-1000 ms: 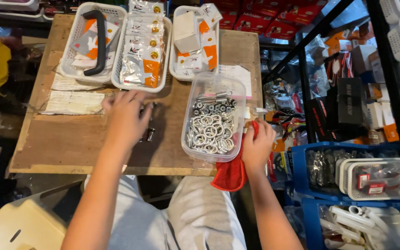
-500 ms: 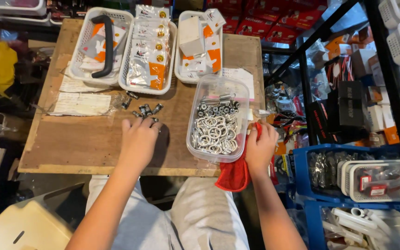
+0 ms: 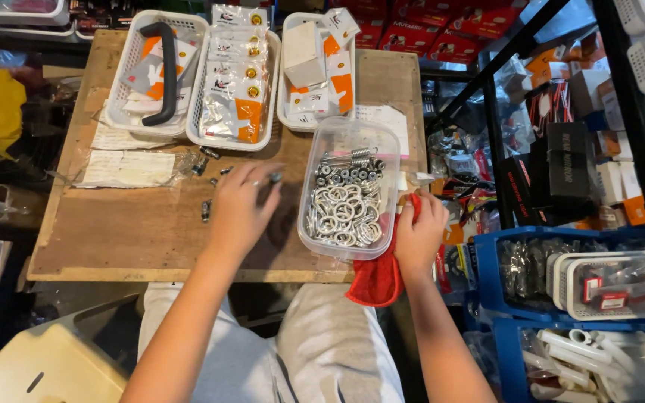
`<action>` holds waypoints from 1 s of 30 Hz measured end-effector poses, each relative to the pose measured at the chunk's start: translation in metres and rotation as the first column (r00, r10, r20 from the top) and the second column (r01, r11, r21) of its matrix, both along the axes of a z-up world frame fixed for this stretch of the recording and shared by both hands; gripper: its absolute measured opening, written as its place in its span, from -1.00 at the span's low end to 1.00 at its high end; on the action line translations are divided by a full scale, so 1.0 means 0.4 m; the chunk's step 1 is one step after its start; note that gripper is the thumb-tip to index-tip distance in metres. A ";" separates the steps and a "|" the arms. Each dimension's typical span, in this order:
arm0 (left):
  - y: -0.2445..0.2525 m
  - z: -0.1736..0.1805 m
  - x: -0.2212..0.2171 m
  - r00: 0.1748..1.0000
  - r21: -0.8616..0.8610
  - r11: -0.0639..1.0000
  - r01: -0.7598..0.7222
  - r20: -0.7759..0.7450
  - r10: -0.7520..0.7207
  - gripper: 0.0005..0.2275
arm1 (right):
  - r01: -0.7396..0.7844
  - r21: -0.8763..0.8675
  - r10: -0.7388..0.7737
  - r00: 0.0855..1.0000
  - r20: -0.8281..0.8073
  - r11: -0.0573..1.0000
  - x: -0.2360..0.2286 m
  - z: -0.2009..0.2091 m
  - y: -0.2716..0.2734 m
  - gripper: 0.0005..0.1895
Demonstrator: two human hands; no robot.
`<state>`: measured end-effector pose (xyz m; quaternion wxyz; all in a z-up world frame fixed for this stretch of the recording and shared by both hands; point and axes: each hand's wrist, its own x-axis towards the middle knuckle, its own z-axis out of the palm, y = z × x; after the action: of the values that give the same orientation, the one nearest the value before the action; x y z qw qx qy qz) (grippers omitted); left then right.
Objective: The person sorts small metal hardware components, such as screws and washers, from a wooden table into a clear plastic container. They use their hands to pick up the items and place them into the container, occasionally using a red cloth to wipe the table surface.
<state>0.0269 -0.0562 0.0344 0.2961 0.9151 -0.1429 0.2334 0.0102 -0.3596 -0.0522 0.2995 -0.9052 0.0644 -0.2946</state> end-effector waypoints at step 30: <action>-0.213 0.037 0.135 0.983 0.288 0.940 0.184 -0.076 -0.169 -0.77 | 0.039 0.016 -0.039 0.999 -0.030 0.999 -0.004 0.036 0.019 -0.83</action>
<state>0.0808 -0.1413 0.0492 0.1800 0.9379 -0.2501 0.1591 0.0086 -0.3521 -0.0379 0.3001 -0.9055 0.0887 -0.2865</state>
